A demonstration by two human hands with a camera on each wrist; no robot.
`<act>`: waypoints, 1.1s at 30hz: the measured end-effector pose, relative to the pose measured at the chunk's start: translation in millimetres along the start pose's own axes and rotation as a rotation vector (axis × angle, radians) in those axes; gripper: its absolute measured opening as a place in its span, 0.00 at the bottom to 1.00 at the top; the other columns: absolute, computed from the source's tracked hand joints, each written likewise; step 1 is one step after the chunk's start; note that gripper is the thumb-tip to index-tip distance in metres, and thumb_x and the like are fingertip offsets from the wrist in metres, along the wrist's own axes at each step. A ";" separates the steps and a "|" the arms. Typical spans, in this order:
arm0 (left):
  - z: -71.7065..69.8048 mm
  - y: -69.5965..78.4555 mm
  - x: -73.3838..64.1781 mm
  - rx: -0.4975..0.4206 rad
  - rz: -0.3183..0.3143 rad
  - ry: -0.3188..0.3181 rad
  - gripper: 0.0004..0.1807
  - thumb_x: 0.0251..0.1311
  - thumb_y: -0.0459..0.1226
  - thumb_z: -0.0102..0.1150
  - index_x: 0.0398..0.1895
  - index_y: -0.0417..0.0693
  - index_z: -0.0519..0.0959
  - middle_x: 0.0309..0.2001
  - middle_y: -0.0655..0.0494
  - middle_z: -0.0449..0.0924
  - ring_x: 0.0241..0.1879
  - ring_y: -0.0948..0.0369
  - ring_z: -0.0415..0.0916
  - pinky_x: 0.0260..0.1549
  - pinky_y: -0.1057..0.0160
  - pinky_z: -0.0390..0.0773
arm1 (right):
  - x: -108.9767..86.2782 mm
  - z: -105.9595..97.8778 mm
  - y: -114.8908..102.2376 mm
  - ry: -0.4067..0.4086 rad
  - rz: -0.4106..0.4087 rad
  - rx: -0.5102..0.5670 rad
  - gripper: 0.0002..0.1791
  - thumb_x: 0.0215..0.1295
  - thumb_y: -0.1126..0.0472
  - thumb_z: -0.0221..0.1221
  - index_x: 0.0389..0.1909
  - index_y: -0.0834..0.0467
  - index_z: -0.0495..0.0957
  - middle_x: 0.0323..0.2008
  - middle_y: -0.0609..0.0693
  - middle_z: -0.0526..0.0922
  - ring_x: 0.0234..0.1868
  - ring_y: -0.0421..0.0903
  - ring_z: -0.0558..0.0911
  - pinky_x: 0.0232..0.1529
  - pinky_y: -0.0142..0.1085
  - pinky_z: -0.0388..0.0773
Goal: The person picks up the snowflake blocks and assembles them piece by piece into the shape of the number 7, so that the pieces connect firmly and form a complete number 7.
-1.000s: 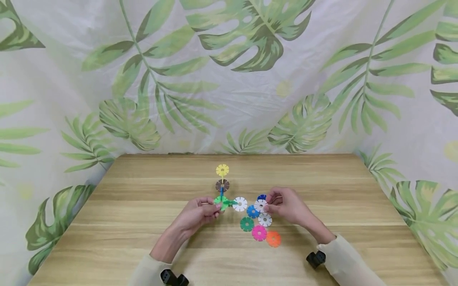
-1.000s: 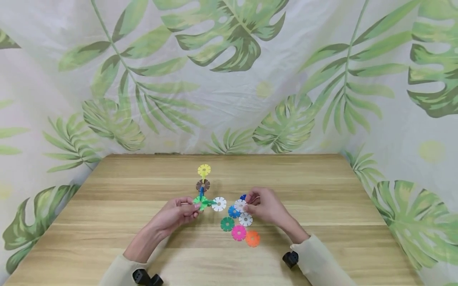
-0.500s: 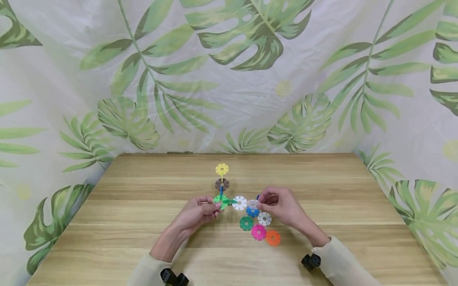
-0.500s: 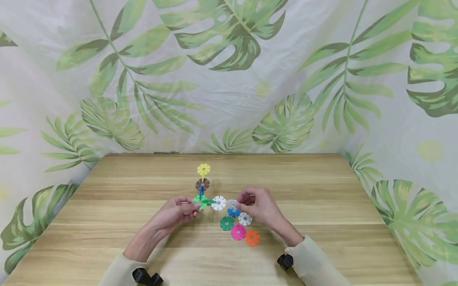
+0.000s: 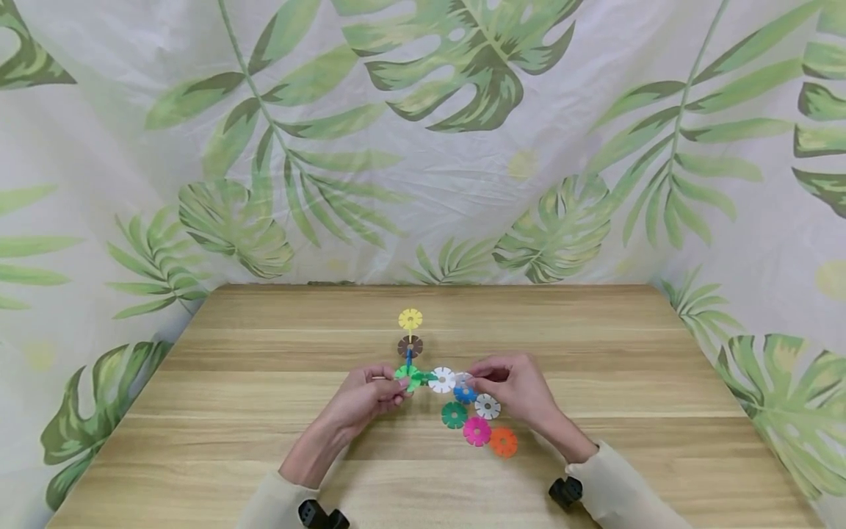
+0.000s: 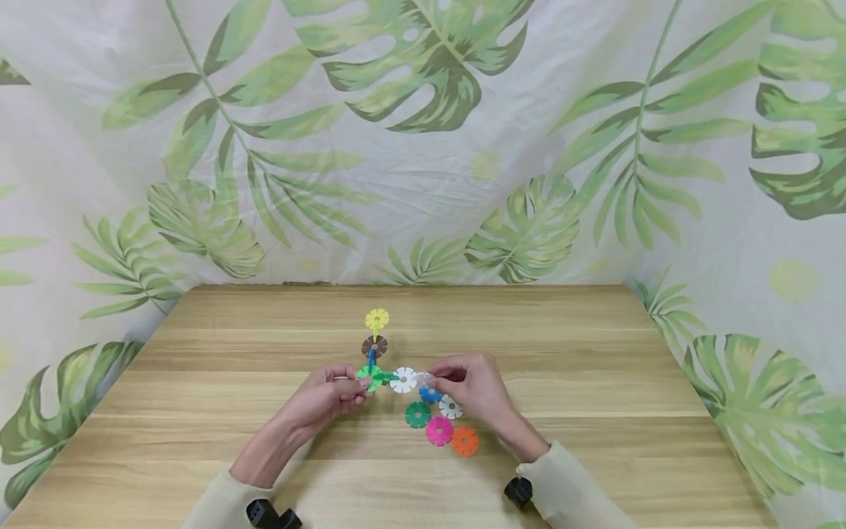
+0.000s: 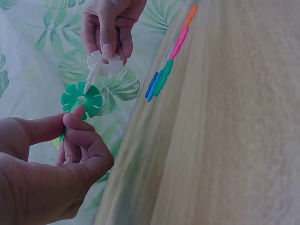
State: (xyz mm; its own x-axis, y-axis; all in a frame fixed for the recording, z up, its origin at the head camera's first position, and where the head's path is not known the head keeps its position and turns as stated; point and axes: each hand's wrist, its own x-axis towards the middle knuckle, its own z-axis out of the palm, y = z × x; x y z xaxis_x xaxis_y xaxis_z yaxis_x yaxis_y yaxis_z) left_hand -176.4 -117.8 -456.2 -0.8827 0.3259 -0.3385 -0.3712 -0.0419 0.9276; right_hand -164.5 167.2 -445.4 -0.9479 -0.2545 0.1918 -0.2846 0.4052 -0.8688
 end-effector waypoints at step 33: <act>-8.1 5.2 -5.5 0.057 0.006 0.041 0.05 0.69 0.31 0.64 0.37 0.40 0.76 0.34 0.53 0.86 0.33 0.64 0.80 0.36 0.70 0.83 | 3.9 14.5 -17.0 -0.109 -0.035 -0.064 0.03 0.65 0.70 0.68 0.35 0.61 0.89 0.31 0.58 0.91 0.31 0.53 0.89 0.32 0.26 0.84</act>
State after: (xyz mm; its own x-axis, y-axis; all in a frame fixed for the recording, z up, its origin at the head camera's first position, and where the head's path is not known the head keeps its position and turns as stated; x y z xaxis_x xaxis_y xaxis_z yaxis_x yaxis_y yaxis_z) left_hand -175.8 -127.5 -450.8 -0.8963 0.2872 -0.3379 -0.3496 0.0109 0.9368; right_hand -161.2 146.5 -436.6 -0.9169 -0.3620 0.1679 -0.3292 0.4484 -0.8310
